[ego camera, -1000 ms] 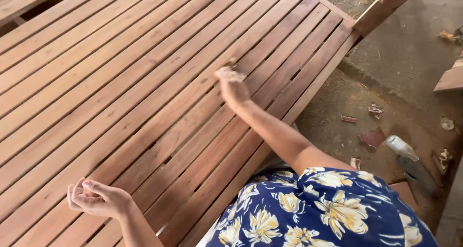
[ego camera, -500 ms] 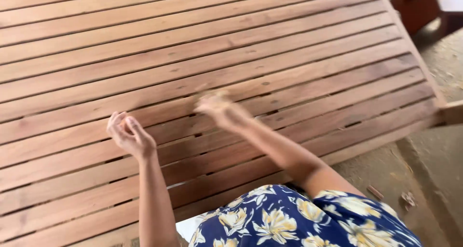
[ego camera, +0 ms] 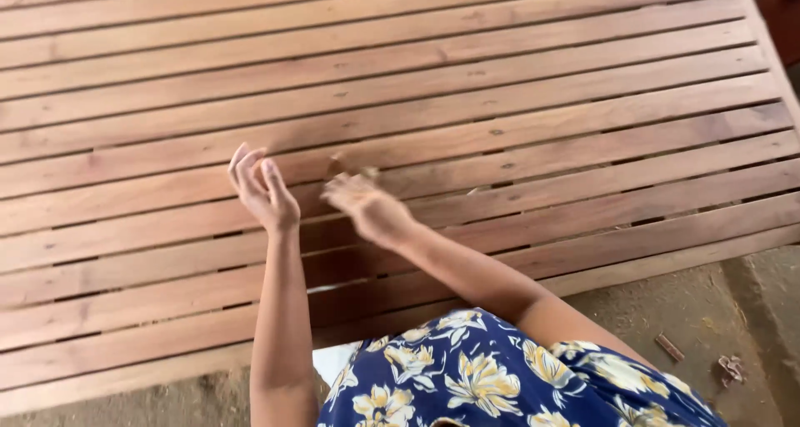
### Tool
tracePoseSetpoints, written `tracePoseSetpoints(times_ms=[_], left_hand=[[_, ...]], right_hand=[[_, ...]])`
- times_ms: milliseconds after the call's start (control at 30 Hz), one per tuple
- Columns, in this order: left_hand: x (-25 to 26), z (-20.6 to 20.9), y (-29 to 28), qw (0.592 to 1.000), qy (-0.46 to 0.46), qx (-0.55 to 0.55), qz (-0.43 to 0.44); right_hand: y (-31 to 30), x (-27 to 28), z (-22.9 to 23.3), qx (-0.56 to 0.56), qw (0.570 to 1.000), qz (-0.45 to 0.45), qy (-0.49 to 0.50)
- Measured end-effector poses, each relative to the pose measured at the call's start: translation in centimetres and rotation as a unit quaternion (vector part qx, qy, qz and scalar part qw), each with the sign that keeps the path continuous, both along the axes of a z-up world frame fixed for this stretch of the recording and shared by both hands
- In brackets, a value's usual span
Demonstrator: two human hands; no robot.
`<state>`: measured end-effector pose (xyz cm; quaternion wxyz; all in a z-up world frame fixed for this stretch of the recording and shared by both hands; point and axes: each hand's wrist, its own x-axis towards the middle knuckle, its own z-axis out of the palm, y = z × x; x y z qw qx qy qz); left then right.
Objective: Sanding a wooden slatted table surface with sandpaper
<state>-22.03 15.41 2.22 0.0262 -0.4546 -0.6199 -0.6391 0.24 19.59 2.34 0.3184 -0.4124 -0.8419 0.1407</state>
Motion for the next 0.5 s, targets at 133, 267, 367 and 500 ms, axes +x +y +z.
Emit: tracePoseSetpoints(times_ms=[133, 267, 367, 500], left_hand=[[5.1, 3.2, -3.5, 0.981, 0.085, -0.113, -0.131], [9.8, 4.3, -6.7, 0.901, 0.247, -0.336, -0.122], [8.1, 2.6, -5.8, 0.873, 0.359, -0.331, 0.026], [-1.7, 2.9, -5.4, 0.828, 0.237, -0.498, 0.104]], right_hand=[[-0.9, -3.7, -4.6, -0.113, 0.954, 0.26, 0.095], [1.2, -0.3, 2.8, -0.343, 0.844, 0.22, 0.349], [5.1, -0.3, 1.3, -0.293, 0.802, 0.108, 0.51], [8.9, 1.3, 0.6, -0.392, 0.656, 0.048, 0.643]])
